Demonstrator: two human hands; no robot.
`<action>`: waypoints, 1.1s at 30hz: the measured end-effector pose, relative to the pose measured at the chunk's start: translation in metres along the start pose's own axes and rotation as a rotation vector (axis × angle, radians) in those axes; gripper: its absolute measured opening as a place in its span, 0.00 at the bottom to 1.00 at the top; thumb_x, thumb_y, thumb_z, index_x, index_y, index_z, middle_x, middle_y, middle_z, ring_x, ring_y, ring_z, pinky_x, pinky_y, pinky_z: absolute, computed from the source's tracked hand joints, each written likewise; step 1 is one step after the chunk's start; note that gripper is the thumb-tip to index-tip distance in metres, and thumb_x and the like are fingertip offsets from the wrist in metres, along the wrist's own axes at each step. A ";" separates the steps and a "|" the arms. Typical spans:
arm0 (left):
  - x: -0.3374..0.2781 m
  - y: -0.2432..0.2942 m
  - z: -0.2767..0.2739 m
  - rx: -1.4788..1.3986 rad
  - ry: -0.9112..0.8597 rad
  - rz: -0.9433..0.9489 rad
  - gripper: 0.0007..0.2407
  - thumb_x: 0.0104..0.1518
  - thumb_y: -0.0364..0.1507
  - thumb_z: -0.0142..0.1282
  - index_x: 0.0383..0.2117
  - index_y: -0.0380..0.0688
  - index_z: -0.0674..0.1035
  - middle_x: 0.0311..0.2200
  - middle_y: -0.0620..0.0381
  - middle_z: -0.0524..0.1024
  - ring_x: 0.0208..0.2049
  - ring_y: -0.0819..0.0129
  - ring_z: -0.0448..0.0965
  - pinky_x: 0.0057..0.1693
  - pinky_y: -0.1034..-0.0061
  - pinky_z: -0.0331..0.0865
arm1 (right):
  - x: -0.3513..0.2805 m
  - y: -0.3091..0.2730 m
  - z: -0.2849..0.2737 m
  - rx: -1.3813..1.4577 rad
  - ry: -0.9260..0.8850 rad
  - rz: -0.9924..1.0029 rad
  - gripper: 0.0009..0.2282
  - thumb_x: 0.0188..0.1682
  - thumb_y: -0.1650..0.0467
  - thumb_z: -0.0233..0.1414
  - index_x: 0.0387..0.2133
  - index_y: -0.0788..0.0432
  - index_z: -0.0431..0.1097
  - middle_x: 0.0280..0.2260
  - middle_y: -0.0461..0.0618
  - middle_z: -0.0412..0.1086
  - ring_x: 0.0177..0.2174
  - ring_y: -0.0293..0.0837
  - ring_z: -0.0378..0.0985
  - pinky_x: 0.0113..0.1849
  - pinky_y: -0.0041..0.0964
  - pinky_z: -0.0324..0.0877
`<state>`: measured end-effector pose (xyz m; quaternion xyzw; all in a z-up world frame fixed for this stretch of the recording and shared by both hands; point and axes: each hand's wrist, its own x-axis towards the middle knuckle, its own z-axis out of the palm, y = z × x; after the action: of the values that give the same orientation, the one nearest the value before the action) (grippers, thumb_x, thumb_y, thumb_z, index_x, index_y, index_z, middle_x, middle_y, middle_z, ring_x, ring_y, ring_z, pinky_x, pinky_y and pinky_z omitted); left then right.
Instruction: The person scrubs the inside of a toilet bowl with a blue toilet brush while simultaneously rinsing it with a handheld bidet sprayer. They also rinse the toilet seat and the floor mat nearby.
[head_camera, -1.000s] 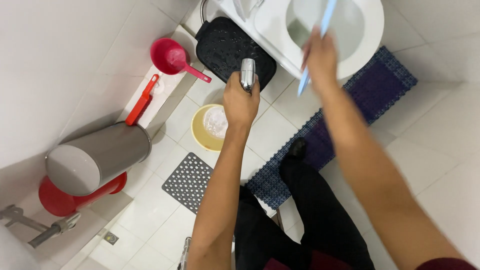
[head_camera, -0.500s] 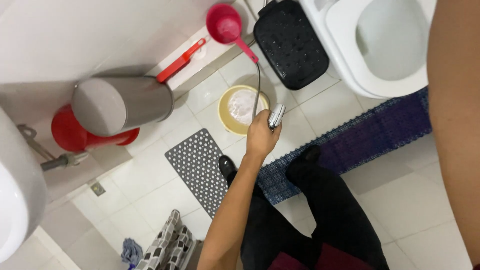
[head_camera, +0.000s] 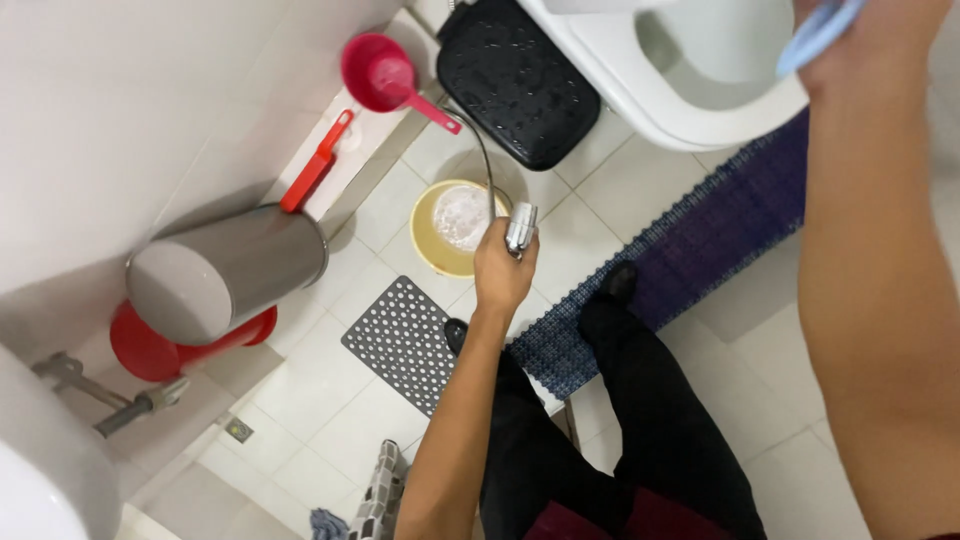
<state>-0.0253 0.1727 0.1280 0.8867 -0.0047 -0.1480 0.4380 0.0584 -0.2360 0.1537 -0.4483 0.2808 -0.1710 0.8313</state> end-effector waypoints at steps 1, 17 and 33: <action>0.000 0.006 0.004 0.005 -0.022 0.008 0.10 0.56 0.29 0.63 0.35 0.34 0.75 0.30 0.41 0.78 0.27 0.51 0.78 0.37 0.61 0.71 | -0.020 0.006 -0.023 0.026 0.022 -0.010 0.15 0.66 0.65 0.50 0.29 0.56 0.62 0.26 0.43 0.62 0.20 0.36 0.61 0.25 0.33 0.59; -0.004 0.042 0.091 -0.063 -0.102 -0.002 0.11 0.57 0.31 0.63 0.32 0.35 0.74 0.23 0.50 0.74 0.21 0.63 0.72 0.31 0.68 0.68 | -0.034 0.155 -0.175 0.133 0.718 0.314 0.07 0.53 0.71 0.55 0.36 0.64 0.70 0.28 0.48 0.64 0.26 0.40 0.65 0.31 0.37 0.74; -0.025 -0.015 0.039 -0.182 0.058 -0.113 0.14 0.59 0.34 0.65 0.29 0.34 0.75 0.20 0.54 0.72 0.22 0.70 0.66 0.32 0.70 0.65 | -0.161 0.184 -0.184 -0.531 0.469 0.191 0.07 0.61 0.70 0.47 0.42 0.56 0.53 0.39 0.49 0.69 0.35 0.36 0.77 0.28 0.32 0.81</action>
<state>-0.0611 0.1555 0.1006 0.8461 0.0713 -0.1463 0.5075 -0.1765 -0.1700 -0.0316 -0.5690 0.5388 -0.1117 0.6112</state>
